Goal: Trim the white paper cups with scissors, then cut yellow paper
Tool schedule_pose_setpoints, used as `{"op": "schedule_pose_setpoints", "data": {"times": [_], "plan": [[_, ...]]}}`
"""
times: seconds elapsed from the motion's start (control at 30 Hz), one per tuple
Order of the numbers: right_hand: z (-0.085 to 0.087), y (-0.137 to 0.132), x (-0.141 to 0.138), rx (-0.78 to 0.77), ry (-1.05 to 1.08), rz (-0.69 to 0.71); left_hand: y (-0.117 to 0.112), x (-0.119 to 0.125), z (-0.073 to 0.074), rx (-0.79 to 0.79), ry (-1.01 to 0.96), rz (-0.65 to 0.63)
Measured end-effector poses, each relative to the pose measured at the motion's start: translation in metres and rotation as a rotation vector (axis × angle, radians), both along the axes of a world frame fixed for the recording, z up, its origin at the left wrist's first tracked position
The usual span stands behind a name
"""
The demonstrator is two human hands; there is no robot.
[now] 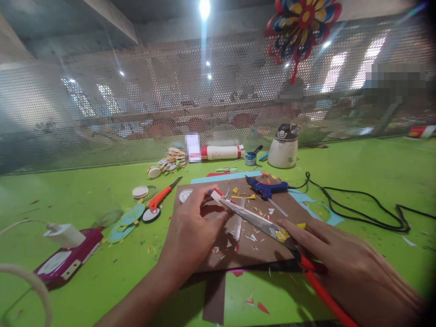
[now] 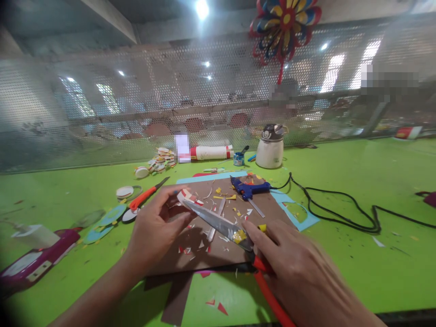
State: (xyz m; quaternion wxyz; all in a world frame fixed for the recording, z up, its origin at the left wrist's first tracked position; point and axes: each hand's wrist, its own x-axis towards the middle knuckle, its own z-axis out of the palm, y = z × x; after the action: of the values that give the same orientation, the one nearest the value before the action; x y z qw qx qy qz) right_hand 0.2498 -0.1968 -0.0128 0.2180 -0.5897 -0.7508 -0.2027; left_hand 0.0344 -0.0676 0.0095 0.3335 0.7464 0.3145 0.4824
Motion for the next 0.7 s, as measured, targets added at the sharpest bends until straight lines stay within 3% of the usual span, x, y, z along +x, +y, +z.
{"op": "schedule_pose_setpoints", "data": {"times": [0.33, 0.7], "plan": [[0.002, -0.002, 0.002, -0.050, 0.024, -0.001, -0.003, 0.001, 0.003, -0.001, 0.043, -0.004], [0.018, 0.000, 0.014, 0.061, -0.233, -0.036, -0.004, -0.003, 0.007, -0.025, 0.167, -0.036]]}}
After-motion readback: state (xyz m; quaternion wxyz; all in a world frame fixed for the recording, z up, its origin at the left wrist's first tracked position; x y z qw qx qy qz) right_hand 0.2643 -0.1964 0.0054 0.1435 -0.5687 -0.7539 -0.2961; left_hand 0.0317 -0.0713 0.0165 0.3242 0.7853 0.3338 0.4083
